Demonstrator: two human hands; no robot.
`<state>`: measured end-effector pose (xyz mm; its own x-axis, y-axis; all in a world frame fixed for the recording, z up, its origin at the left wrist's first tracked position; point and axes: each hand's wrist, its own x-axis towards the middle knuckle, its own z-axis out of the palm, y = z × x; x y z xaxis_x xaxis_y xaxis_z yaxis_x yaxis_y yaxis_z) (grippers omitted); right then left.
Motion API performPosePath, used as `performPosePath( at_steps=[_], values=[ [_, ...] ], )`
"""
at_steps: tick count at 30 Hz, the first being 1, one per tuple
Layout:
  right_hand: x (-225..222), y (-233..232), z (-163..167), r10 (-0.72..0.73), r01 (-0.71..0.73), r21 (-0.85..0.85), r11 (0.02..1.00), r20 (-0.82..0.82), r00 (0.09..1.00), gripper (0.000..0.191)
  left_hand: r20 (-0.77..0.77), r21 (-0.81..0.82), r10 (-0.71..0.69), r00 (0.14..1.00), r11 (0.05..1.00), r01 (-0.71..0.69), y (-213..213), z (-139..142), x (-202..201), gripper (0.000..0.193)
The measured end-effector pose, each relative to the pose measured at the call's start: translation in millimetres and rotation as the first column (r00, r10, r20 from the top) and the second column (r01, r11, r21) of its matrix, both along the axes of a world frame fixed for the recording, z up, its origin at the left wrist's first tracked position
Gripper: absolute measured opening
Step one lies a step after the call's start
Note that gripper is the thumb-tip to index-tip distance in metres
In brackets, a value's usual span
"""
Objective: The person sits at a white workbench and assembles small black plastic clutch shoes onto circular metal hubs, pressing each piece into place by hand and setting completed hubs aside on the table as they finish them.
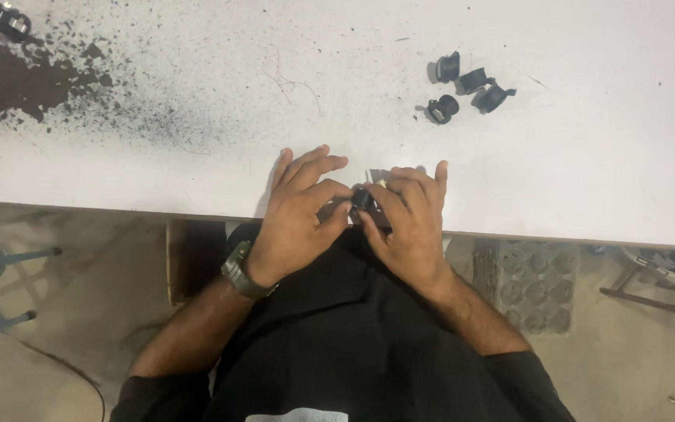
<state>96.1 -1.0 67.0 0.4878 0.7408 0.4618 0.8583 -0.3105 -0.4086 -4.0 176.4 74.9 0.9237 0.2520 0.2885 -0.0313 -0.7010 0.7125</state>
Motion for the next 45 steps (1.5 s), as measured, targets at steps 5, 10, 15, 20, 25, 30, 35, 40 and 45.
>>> performPosePath(
  at_steps=[5, 10, 15, 20, 25, 30, 35, 40, 45],
  values=[
    [3.1, -8.8, -8.0, -0.013, 0.014, 0.013, 1.0, -0.02, 1.0, 0.044, 0.016, -0.265, -0.061, 0.998, 0.962, 0.063, 4.7, 0.4, -3.5, 0.011],
    [7.0, -12.9, -13.0, -0.002, 0.003, 0.037, 0.999, -0.018, 1.0, 0.043, 0.003, -0.046, -0.05, 0.999, 0.998, 0.05, 2.2, 3.6, -1.4, 0.02],
    [8.2, -15.6, -12.1, 0.015, -0.015, 0.031, 0.999, -0.013, 1.0, 0.042, -0.009, -0.004, -0.084, 0.996, 0.996, 0.084, -6.3, 3.4, 5.0, 0.012],
    [9.2, -16.6, -13.5, 0.035, -0.034, 0.03, 0.999, -0.008, 0.999, 0.041, -0.064, -0.094, -0.104, 0.992, 0.991, 0.098, -9.3, -3.2, 12.4, 0.009],
    [13.1, -18.1, -15.7, 0.013, -0.012, 0.035, 0.999, -0.03, 0.999, 0.039, -0.005, -0.243, -0.043, 0.999, 0.969, 0.04, -4.3, 0.4, 10.9, 0.011],
    [14.7, -17.2, -15.3, 0.018, -0.016, 0.058, 0.998, -0.03, 0.999, 0.037, 0.018, 0.035, -0.056, 0.998, 0.998, 0.056, -12.4, 8.9, 9.9, 0.025],
    [14.8, -19.8, -13.8, 0.008, -0.007, 0.06, 0.998, -0.017, 1.0, 0.036, 0.034, 0.034, -0.062, 0.998, 0.998, 0.061, -18.1, 7.3, 13.7, 0.013],
    [20.3, -24.1, -13.7, -0.011, 0.012, 0.061, 0.998, -0.029, 1.0, 0.034, 0.079, 0.099, -0.029, 0.996, 0.995, 0.021, -17.3, -0.9, 10.5, 0.014],
    [21.9, -24.8, -15.2, 0.002, -0.001, 0.06, 0.998, -0.016, 1.0, 0.035, 0.189, 0.277, -0.044, 0.981, 0.961, -0.01, -20.8, -13.2, 9.4, 0.014]
  ],
)
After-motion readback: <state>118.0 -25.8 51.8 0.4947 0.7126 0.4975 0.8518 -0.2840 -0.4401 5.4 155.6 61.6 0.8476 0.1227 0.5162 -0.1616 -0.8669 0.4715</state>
